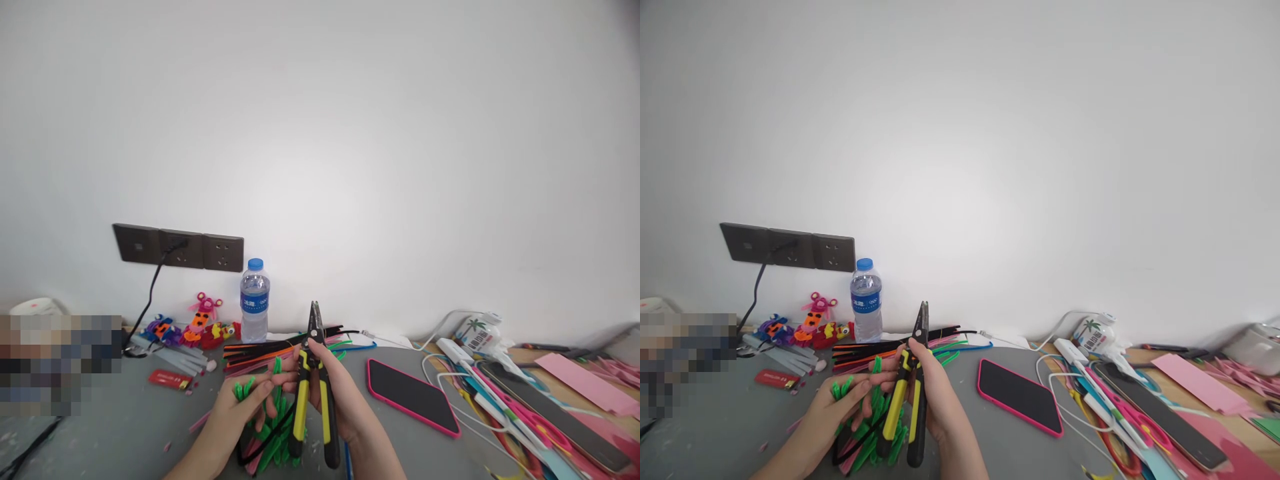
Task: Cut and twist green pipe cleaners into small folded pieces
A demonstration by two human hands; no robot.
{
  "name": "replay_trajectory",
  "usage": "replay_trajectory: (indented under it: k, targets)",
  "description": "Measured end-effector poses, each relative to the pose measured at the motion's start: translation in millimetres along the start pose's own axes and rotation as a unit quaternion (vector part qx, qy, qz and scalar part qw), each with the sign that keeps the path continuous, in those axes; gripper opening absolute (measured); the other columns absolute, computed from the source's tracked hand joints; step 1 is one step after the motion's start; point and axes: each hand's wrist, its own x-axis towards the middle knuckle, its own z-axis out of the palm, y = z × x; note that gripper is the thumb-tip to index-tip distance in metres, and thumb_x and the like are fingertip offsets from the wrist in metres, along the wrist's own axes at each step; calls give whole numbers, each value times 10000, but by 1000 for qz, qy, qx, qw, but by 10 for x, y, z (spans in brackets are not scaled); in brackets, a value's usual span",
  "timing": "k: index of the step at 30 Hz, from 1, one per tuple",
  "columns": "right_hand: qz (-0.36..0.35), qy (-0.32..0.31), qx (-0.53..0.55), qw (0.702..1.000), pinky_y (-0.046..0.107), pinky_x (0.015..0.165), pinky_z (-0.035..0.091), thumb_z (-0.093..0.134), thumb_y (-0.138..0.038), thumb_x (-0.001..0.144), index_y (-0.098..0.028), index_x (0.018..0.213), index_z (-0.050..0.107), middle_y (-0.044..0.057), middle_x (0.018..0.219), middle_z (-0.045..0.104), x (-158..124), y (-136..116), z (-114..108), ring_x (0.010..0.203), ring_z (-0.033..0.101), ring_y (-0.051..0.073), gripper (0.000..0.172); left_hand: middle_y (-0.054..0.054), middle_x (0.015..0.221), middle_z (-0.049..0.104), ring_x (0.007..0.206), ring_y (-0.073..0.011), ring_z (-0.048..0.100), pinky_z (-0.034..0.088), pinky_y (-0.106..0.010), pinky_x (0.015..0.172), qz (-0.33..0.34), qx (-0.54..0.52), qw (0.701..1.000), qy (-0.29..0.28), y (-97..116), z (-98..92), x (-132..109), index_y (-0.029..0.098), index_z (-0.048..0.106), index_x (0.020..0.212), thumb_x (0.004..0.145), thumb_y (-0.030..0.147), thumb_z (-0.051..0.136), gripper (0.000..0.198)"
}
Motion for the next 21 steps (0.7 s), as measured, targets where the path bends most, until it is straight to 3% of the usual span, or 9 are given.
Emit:
replay_trajectory:
  k: [10, 15, 18, 21]
  targets:
    - [15, -27, 18, 999, 332, 635, 572, 697, -415, 753, -147, 803, 616, 69, 649, 715, -3, 5, -22, 643, 720, 232, 285, 4, 414, 552, 364, -74, 419, 328, -185, 388, -34, -66, 997, -7, 66, 39, -23, 134, 655, 508, 685, 542, 740, 453]
    - [28, -35, 31, 999, 345, 650, 572, 679, -413, 760, -145, 797, 611, 76, 647, 712, -10, -3, -1, 661, 721, 240, 279, 59, 417, 500, 347, -36, 315, 274, -158, 346, -84, -200, 972, 86, 64, 40, -10, 141, 708, 657, 547, 561, 824, 449]
    - [27, -36, 31, 999, 333, 673, 567, 666, -395, 776, -148, 808, 611, 70, 654, 714, -12, -9, -2, 673, 722, 231, 255, 108, 430, 389, 368, -11, 225, 282, -142, 357, -77, -256, 953, 144, 91, 24, 21, 132, 733, 715, 492, 508, 873, 459]
    - [27, -31, 33, 999, 319, 691, 561, 655, -379, 788, -148, 818, 612, 66, 667, 718, -6, -7, -26, 678, 723, 220, 236, 130, 426, 312, 373, -8, 184, 287, -138, 358, -59, -255, 955, 142, 105, 19, 35, 137, 737, 757, 496, 467, 889, 447]
